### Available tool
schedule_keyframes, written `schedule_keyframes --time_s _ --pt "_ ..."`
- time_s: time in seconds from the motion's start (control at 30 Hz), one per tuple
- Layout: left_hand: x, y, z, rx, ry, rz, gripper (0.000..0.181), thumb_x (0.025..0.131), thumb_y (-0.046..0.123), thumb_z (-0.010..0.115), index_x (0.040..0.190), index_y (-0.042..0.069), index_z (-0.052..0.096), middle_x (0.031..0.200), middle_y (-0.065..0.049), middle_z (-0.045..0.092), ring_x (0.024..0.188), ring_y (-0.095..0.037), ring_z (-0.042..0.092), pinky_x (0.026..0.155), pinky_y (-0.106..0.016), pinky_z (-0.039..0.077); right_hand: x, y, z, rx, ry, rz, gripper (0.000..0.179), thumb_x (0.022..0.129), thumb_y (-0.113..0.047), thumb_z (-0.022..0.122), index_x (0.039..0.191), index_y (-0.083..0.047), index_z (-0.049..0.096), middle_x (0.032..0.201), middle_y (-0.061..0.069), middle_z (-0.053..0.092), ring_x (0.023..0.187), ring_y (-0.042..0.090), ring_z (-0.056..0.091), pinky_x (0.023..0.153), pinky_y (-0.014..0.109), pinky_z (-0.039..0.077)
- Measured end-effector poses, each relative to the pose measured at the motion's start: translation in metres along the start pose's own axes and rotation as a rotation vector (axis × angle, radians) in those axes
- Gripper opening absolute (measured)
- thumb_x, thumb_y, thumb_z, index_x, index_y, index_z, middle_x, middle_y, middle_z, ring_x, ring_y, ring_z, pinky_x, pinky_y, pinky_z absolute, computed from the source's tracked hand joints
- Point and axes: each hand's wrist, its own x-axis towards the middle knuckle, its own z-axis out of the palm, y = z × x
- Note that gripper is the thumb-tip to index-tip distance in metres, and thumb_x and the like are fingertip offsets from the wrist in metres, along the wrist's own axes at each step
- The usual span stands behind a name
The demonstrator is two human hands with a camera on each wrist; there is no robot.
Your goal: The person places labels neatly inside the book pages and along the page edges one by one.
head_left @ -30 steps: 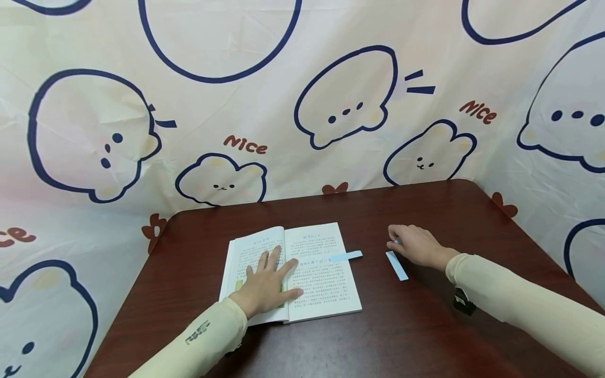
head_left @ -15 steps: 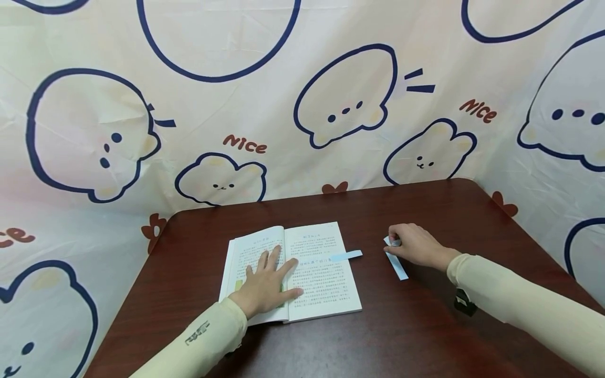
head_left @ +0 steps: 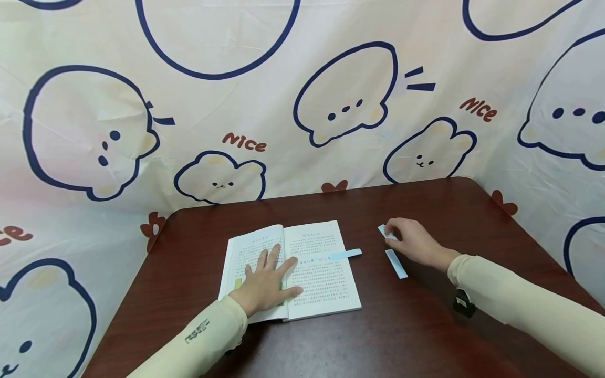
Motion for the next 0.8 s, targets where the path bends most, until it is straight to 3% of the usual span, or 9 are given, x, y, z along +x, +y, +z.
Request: schedule_keyframes --time_s 0.17,0.3,0.43,0.67,0.8 --pt "-0.001 0.001 -0.001 0.0 0.003 0.002 0.076 0.092 0.067 0.058 0.155 0.029 0.04 0.17 -0.017 0.012 0.154 -0.049 0.014 0.106 -0.084 0.021 -0.003 -0.004 -0.001 0.027 -0.004 -0.039 0.017 0.091 0.002 0.068 0.108 -0.004 0.068 0.106 0.011 0.07 0.095 0.027 0.066 0.081 0.042 0.058" --pt "-0.001 0.001 -0.001 -0.001 0.001 0.002 0.076 0.092 0.066 0.058 0.155 0.029 0.04 0.17 -0.018 0.012 0.154 -0.049 0.014 0.106 -0.084 0.021 -0.005 -0.006 0.0 0.042 0.005 -0.084 0.023 0.092 0.008 0.062 0.111 -0.001 0.071 0.113 0.015 0.072 0.106 0.033 0.07 0.089 0.048 0.058" --pt "-0.001 0.002 -0.001 0.002 -0.002 0.0 0.076 0.092 0.066 0.058 0.155 0.029 0.04 0.17 -0.018 0.012 0.154 -0.049 0.014 0.106 -0.084 0.021 -0.006 -0.008 -0.002 0.036 0.02 -0.098 0.024 0.093 0.009 0.061 0.111 -0.003 0.072 0.111 0.013 0.073 0.1 0.028 0.071 0.086 0.046 0.058" --pt "-0.002 0.002 -0.001 0.01 -0.003 -0.004 0.076 0.092 0.067 0.057 0.155 0.029 0.04 0.17 -0.017 0.012 0.154 -0.049 0.015 0.106 -0.084 0.022 -0.007 -0.01 -0.008 0.084 -0.011 -0.042 0.025 0.095 0.002 0.065 0.119 -0.002 0.068 0.103 0.01 0.074 0.093 0.022 0.07 0.084 0.044 0.059" --pt "0.0 0.001 0.0 0.01 -0.003 -0.001 0.076 0.092 0.067 0.057 0.156 0.029 0.039 0.17 -0.017 0.012 0.154 -0.049 0.014 0.106 -0.084 0.022 -0.007 -0.011 -0.011 0.11 -0.02 -0.024 0.015 0.094 0.0 0.067 0.108 -0.003 0.071 0.099 0.009 0.074 0.088 0.019 0.067 0.078 0.036 0.06"
